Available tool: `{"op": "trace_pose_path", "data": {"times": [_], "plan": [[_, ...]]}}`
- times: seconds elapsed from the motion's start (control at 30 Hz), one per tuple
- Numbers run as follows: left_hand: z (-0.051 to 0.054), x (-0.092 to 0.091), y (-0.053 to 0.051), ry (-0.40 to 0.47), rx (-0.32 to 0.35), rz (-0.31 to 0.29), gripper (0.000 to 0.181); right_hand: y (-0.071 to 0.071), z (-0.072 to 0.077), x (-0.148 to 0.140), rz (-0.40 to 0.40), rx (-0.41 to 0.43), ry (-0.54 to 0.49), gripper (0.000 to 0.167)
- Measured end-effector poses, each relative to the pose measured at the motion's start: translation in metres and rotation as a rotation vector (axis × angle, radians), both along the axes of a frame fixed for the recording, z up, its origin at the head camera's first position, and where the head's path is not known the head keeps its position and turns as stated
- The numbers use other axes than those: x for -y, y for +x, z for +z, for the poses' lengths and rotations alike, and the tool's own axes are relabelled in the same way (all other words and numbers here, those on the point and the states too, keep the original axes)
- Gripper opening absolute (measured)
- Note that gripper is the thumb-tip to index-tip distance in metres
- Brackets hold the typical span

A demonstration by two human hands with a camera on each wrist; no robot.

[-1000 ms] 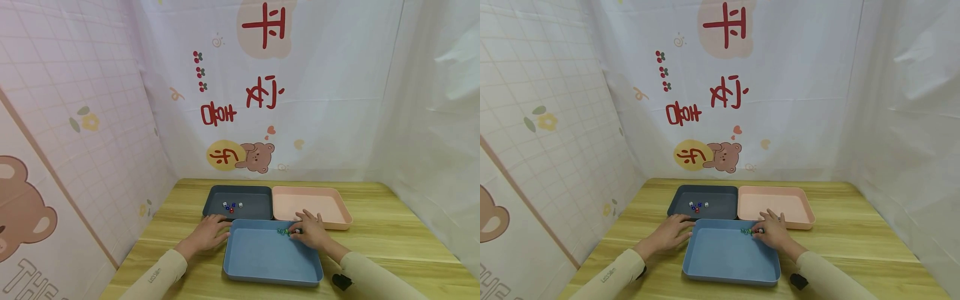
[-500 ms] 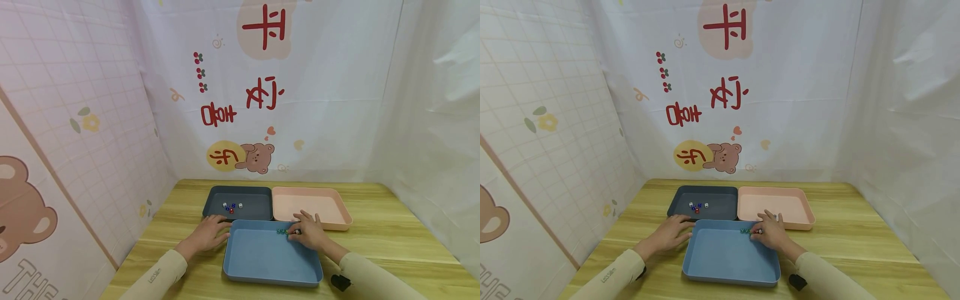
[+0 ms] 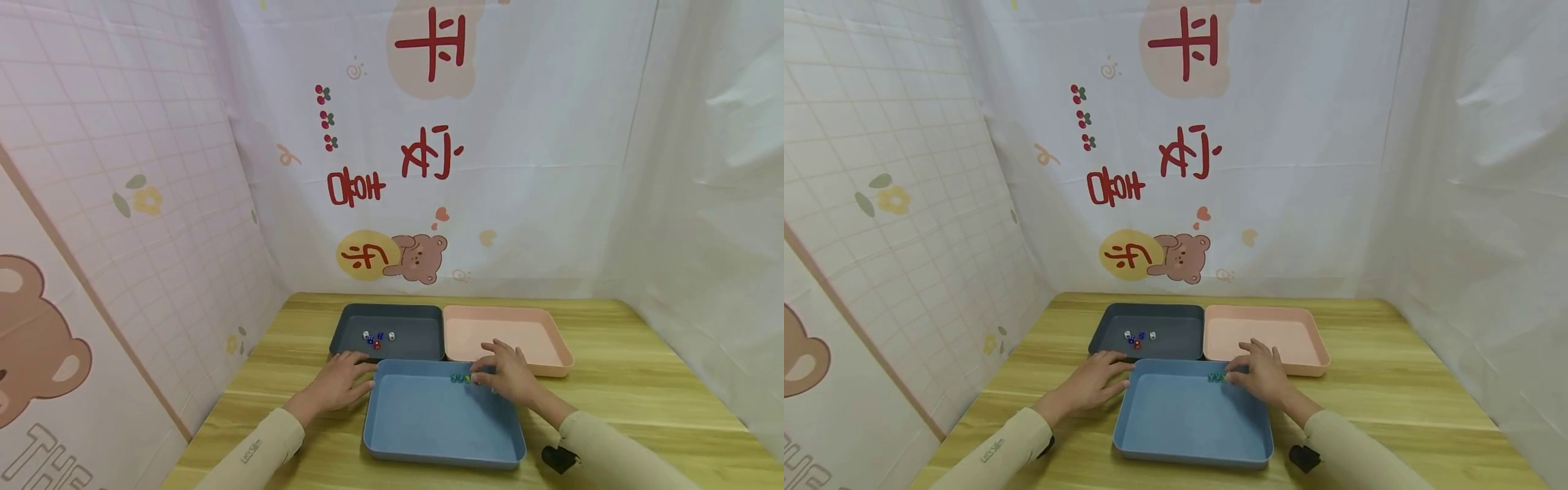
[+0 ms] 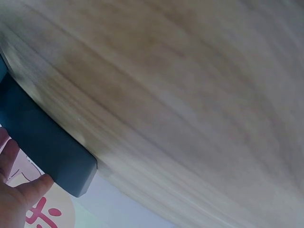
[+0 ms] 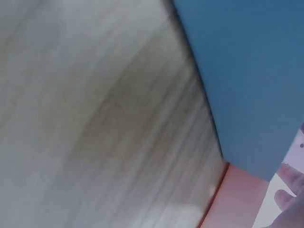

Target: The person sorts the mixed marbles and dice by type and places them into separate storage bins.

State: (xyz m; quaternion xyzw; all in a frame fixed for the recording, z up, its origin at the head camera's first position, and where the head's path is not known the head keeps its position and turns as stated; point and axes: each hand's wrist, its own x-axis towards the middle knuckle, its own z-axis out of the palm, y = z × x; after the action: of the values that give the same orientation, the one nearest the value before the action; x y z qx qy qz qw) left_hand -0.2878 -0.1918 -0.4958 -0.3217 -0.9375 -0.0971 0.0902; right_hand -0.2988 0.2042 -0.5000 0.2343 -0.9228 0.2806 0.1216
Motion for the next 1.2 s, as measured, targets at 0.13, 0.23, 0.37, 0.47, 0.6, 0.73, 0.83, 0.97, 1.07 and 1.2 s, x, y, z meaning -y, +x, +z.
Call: {"op": "trace_pose_path", "data": {"times": [0.13, 0.23, 0.37, 0.47, 0.6, 0.73, 0.83, 0.97, 1.07, 1.2], "plan": [[0.0, 0.001, 0.0, 0.006, -0.009, -0.012, 0.038, -0.003, 0.009, -0.006, -0.002, 0.024, -0.045, 0.005], [0.001, 0.001, -0.001, 0.011, -0.002, -0.019, 0.039, -0.006, 0.016, -0.014, -0.01, 0.041, -0.078, 0.005], [0.0, 0.0, -0.002, 0.015, -0.01, -0.016, 0.038, -0.012, 0.023, -0.024, -0.023, 0.026, -0.104, 0.008], [0.001, 0.001, -0.002, 0.011, -0.019, -0.01, 0.038, -0.017, 0.026, -0.031, -0.019, 0.011, -0.127, 0.01], [0.001, 0.001, 0.0, 0.004, -0.006, -0.003, 0.038, -0.024, 0.027, -0.043, -0.028, -0.003, -0.142, 0.013], [0.0, 0.001, 0.0, -0.003, 0.007, 0.003, 0.039, -0.03, 0.028, -0.059, -0.069, -0.001, -0.147, 0.016], [0.0, 0.001, 0.0, -0.007, 0.011, 0.003, 0.039, -0.034, 0.027, -0.069, -0.092, 0.015, -0.174, 0.02], [0.0, 0.001, 0.0, -0.008, 0.017, 0.01, 0.039, -0.04, 0.027, -0.079, -0.142, 0.059, -0.186, 0.028], [0.0, 0.001, 0.0, -0.004, 0.011, 0.012, 0.039, -0.045, 0.028, -0.083, -0.195, 0.1, -0.189, 0.032], [0.001, 0.001, 0.001, -0.001, 0.003, 0.004, 0.039, -0.051, 0.029, -0.085, -0.269, 0.149, -0.185, 0.035]]}}
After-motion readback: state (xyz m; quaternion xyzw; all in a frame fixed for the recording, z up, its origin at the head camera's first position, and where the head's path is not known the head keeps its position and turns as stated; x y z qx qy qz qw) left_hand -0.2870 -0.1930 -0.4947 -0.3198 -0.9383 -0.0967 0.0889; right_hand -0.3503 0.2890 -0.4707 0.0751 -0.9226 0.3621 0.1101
